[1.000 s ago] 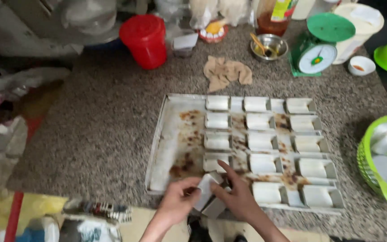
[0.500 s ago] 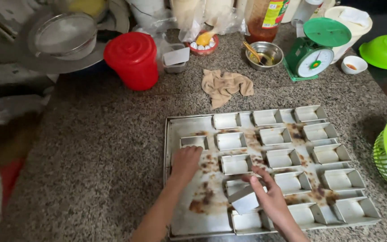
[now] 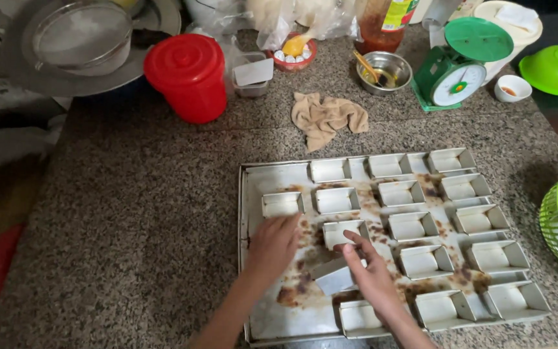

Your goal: The person arranges small rectangular metal molds on a baking tray, then retrieves brown paper liners from a plastic bag and places one liner into each mold. The tray with lined molds remains on the countertop.

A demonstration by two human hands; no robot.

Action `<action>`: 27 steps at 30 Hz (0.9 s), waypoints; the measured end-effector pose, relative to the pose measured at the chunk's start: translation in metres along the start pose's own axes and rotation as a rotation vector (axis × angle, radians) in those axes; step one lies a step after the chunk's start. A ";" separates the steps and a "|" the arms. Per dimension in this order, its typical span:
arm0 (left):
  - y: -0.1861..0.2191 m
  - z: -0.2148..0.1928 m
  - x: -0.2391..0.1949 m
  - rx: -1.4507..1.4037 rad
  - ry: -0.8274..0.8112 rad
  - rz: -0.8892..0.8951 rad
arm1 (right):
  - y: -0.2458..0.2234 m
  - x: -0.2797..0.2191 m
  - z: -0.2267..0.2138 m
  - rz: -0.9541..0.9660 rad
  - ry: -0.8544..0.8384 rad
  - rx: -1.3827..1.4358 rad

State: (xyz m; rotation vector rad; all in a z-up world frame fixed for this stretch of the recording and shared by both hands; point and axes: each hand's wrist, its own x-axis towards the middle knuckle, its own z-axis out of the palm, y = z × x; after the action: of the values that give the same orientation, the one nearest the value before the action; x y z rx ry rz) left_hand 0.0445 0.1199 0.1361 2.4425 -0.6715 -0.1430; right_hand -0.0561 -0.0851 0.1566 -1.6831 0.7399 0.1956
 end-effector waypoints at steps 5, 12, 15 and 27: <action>0.042 -0.031 -0.059 -0.765 -0.259 -0.034 | 0.013 0.015 0.032 -0.146 -0.082 -0.056; -0.035 0.050 -0.061 0.076 -0.144 -0.052 | -0.022 -0.005 0.015 -0.144 -0.112 -0.096; -0.068 0.093 -0.055 0.270 -0.116 0.102 | -0.004 0.005 -0.005 -0.098 -0.022 0.067; -0.092 0.109 -0.047 0.442 -0.041 0.211 | 0.041 -0.002 -0.049 -0.028 0.059 0.281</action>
State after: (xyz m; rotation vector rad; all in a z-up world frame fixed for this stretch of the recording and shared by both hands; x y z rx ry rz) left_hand 0.0169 0.1504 -0.0086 2.7657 -1.0684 0.0464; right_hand -0.0936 -0.1328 0.1363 -1.4358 0.7505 0.0203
